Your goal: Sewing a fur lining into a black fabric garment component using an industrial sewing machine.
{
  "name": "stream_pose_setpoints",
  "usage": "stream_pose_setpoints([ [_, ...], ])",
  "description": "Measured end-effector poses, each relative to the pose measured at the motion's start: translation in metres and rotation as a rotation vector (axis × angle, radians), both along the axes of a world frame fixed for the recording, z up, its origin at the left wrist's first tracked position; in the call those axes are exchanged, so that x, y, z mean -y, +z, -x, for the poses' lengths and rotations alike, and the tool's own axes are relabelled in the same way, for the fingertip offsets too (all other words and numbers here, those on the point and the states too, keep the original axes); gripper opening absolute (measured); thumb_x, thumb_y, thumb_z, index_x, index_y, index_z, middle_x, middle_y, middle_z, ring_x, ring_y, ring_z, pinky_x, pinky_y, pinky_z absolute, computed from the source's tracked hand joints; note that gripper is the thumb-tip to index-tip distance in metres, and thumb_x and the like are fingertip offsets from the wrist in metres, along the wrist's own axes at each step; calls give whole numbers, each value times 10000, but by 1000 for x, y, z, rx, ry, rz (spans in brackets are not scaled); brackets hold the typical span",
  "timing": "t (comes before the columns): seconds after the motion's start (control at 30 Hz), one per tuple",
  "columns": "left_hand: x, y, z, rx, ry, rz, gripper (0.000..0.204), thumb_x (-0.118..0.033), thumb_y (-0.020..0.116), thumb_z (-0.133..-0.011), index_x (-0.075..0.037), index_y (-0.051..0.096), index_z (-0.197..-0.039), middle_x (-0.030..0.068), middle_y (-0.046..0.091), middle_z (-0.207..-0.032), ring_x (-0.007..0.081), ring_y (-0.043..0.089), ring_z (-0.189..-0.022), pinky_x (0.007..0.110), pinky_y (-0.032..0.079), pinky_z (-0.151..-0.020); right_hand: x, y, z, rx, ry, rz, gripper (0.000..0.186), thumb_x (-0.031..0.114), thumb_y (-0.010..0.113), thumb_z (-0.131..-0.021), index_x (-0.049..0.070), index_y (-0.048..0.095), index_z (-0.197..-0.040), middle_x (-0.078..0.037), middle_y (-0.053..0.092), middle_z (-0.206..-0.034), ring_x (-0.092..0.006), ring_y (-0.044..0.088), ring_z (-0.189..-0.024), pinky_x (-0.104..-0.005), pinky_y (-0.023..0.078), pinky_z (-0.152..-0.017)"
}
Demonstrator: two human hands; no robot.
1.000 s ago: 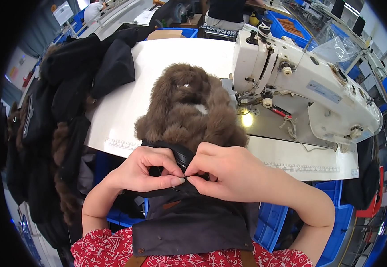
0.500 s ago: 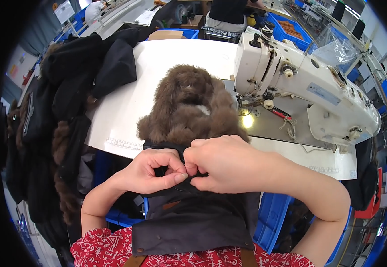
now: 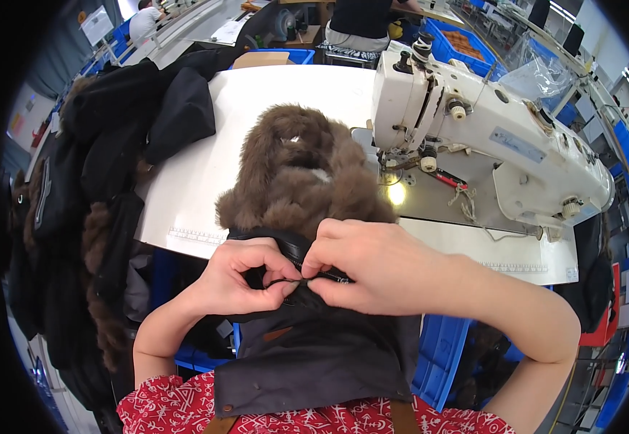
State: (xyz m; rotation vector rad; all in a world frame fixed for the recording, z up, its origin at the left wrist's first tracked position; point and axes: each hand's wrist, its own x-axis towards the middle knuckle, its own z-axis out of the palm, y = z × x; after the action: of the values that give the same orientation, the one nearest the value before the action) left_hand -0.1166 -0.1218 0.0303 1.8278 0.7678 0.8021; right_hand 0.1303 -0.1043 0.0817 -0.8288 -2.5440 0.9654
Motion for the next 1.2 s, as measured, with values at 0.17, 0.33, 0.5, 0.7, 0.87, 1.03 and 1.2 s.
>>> stream_pose_setpoints([
  [0.17, -5, -6, 4, 78, -35, -20, 149, 29, 728, -807, -30, 748, -942, 7, 602, -732, 72, 550, -642, 230, 453, -610, -22, 13, 2, 85, 126, 190, 216, 173, 661, -902, 84, 697, -1095, -94, 620, -931, -311, 652, -899, -424, 519, -796],
  [0.33, -4, -10, 3, 129, -46, -54, 103, 3, 757, -825, -20, 738, -923, 28, 664, -802, 85, 585, -674, 236, 472, -619, -11, 1, 21, 245, 199, -382, 227, 159, 708, -744, 19, 648, -912, -81, 601, -833, -266, 658, -794, -397, 534, -620],
  [0.5, 5, -8, 0, 109, 51, -102, 202, -17, 802, -801, -38, 709, -979, 32, 668, -858, 116, 596, -708, 250, 484, -637, 6, -27, 13, 79, 6, -624, 214, 172, 712, -676, 88, 547, -784, -41, 509, -775, -192, 599, -678, -310, 478, -513],
  [0.7, 20, -14, -19, -30, 246, -366, 246, 19, 806, -741, -66, 667, -925, 56, 647, -861, 226, 597, -742, 318, 489, -644, 7, -57, 1, -152, -142, -949, 281, 143, 746, -628, 97, 586, -854, -20, 542, -837, -172, 534, -653, -283, 438, -515],
  [0.87, 22, -31, -23, -40, 413, -763, 287, 19, 802, -653, -81, 668, -887, 29, 641, -867, 220, 587, -749, 335, 469, -653, 10, -66, 10, -323, -304, -791, 331, 25, 763, -632, 108, 617, -918, -16, 616, -937, -180, 587, -701, -288, 485, -546],
  [1.03, 26, -37, -25, -90, 473, -1023, 318, -46, 786, -586, -67, 692, -889, 38, 644, -888, 216, 568, -729, 340, 471, -659, 10, -66, 4, -315, -271, -779, 357, -4, 774, -632, 116, 619, -930, -13, 627, -957, -180, 596, -710, -286, 493, -547],
  [1.2, 26, -38, -27, -101, 501, -1103, 306, -69, 758, -574, -46, 694, -872, 65, 654, -889, 218, 579, -720, 344, 483, -663, 7, -74, -6, -327, -159, -920, 314, 78, 752, -684, 95, 672, -987, -24, 624, -961, -170, 590, -709, -281, 500, -568],
])
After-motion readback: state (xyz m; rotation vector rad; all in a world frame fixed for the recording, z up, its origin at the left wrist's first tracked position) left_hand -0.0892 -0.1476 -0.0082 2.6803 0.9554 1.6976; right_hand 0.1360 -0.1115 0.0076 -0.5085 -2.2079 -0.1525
